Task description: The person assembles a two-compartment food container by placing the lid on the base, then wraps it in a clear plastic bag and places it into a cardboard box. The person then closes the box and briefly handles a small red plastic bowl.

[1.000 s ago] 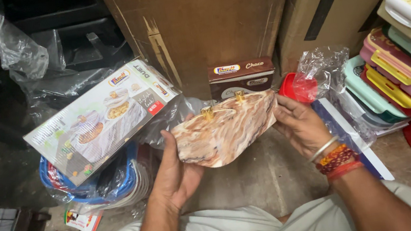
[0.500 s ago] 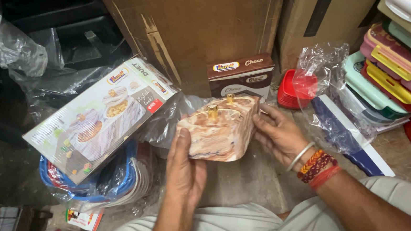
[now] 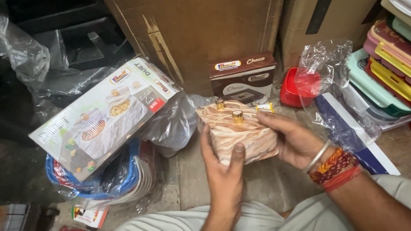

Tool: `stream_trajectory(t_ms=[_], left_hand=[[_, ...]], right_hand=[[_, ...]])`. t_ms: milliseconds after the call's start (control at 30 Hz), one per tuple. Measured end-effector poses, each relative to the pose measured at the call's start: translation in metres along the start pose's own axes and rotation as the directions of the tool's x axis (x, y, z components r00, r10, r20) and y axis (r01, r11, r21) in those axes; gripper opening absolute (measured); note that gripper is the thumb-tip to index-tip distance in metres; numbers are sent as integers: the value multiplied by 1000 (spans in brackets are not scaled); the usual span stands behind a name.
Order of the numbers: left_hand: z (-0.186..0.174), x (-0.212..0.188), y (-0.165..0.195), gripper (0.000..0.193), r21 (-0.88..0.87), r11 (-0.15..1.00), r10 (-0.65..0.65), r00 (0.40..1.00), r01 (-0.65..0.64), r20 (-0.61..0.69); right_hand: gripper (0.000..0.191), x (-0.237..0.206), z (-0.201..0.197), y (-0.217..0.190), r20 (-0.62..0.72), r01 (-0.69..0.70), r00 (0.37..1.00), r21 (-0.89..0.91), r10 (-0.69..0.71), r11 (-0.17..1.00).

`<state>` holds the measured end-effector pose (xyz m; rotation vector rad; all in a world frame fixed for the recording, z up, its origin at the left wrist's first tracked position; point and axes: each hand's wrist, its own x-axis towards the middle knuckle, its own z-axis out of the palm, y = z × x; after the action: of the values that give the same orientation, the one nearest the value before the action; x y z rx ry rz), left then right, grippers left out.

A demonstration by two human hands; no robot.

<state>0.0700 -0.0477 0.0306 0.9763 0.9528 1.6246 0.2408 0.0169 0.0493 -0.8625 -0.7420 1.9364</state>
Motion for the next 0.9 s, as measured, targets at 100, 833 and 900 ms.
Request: stream_trajectory(t_ms=[100, 833, 900], left_hand=[[2, -3, -7, 79, 211, 967, 142, 989, -145, 27], [-67, 82, 25, 61, -360, 731, -599, 798, 580, 71], [-69, 82, 22, 56, -394, 740, -578, 815, 546, 44]], right_hand=[[44, 3, -13, -10, -13, -18, 1000, -11, 17, 1000], [64, 16, -28, -24, -219, -57, 972, 149, 90, 987], [78, 16, -26, -23, -190, -64, 977, 156, 93, 986]])
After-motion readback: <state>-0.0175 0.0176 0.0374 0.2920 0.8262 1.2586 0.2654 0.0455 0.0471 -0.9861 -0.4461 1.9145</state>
